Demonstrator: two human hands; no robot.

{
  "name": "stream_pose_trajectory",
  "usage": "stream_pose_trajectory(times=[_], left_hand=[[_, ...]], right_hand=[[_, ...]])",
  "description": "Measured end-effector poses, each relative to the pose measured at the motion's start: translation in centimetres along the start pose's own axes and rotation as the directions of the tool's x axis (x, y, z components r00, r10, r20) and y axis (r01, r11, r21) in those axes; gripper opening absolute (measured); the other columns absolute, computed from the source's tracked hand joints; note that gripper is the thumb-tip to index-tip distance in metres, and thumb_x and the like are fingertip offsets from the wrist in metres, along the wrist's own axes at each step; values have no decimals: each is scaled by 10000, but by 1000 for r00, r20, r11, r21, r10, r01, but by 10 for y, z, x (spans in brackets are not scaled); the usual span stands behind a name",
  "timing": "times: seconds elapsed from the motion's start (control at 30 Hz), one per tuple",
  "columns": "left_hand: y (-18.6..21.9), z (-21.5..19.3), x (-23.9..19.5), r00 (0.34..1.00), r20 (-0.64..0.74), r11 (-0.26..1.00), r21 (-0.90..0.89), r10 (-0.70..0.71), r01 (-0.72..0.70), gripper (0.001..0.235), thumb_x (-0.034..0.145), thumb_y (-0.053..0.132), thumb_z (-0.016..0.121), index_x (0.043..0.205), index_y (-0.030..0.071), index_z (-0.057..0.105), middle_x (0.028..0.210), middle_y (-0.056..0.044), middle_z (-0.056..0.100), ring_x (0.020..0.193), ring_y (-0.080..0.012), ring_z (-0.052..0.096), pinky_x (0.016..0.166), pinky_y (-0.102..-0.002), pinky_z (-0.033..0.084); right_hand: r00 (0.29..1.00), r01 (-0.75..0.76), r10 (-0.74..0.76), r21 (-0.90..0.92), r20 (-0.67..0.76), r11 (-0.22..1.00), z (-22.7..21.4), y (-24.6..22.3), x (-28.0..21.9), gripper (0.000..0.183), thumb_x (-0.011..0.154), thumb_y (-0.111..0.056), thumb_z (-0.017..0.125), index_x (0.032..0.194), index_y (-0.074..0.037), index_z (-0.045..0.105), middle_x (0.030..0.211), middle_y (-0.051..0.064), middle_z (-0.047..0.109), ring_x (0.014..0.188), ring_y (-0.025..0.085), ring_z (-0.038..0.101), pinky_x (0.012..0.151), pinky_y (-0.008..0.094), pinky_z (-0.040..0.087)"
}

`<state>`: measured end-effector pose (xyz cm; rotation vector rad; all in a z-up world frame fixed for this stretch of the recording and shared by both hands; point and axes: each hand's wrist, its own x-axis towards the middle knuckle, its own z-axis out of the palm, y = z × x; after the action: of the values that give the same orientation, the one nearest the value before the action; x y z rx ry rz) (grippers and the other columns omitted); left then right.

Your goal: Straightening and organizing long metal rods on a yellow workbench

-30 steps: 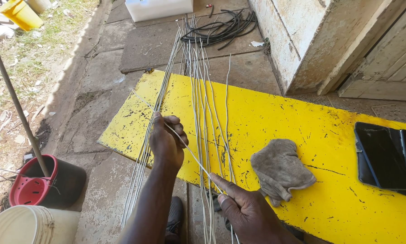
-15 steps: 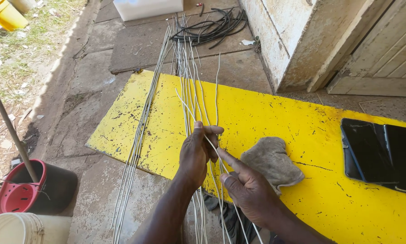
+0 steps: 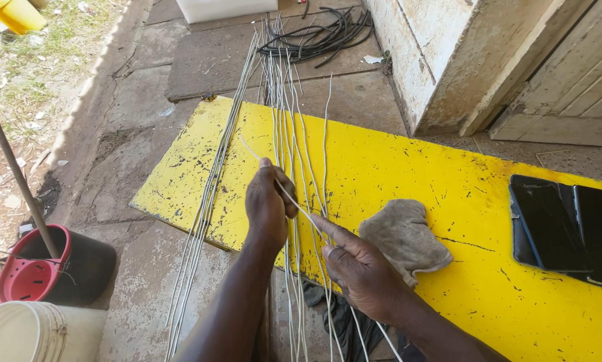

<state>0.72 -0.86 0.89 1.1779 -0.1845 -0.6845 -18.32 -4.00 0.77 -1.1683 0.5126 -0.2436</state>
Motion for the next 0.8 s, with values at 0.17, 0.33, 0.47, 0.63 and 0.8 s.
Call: stream_pose_trajectory(times=[0.17,0.33,0.47,0.63,0.8], left_hand=[[10,-16,7,978,-187,985,-162,-97,67,535,1167,482,403,743,162,459,543,9,371,440,-131,283,429,-334,238],[8,-22,10,968,-233,982,-182,-97,55,554,1141,486,414,680,181,388,524,6,317,434,-142,238,443,-351,204],[6,-24,10,965,-242,989,-125,-103,74,589,1156,502,406,670,169,391,513,-11,340,421,-157,251,445,-379,214],[8,-28,12,973,-189,985,-138,-133,107,586,1141,503,427,657,178,369,498,-8,322,398,-152,238,428,-364,197],[8,-32,12,975,-154,983,-107,-163,147,595,1140,505,441,641,193,352,499,2,315,396,-151,221,437,-373,194]], right_hand=[[995,-39,50,-114,92,993,12,1,-10,625,1051,-238,523,1674,-202,500,592,-84,220,484,56,204,429,274,147],[993,-51,79,-282,88,958,19,-5,-15,648,1051,-300,486,1696,-240,461,570,-83,253,492,58,220,441,284,184],[987,-102,133,-282,91,954,23,-4,-15,660,1053,-281,464,1712,-270,431,547,-70,267,468,72,230,425,285,216],[988,-41,65,-167,139,985,22,12,-10,640,1047,-222,516,1687,-204,483,603,-74,207,500,64,205,461,251,203],[979,-44,73,-156,190,987,20,9,-12,639,1053,-210,506,1691,-203,466,575,-76,210,471,61,207,426,244,202]])
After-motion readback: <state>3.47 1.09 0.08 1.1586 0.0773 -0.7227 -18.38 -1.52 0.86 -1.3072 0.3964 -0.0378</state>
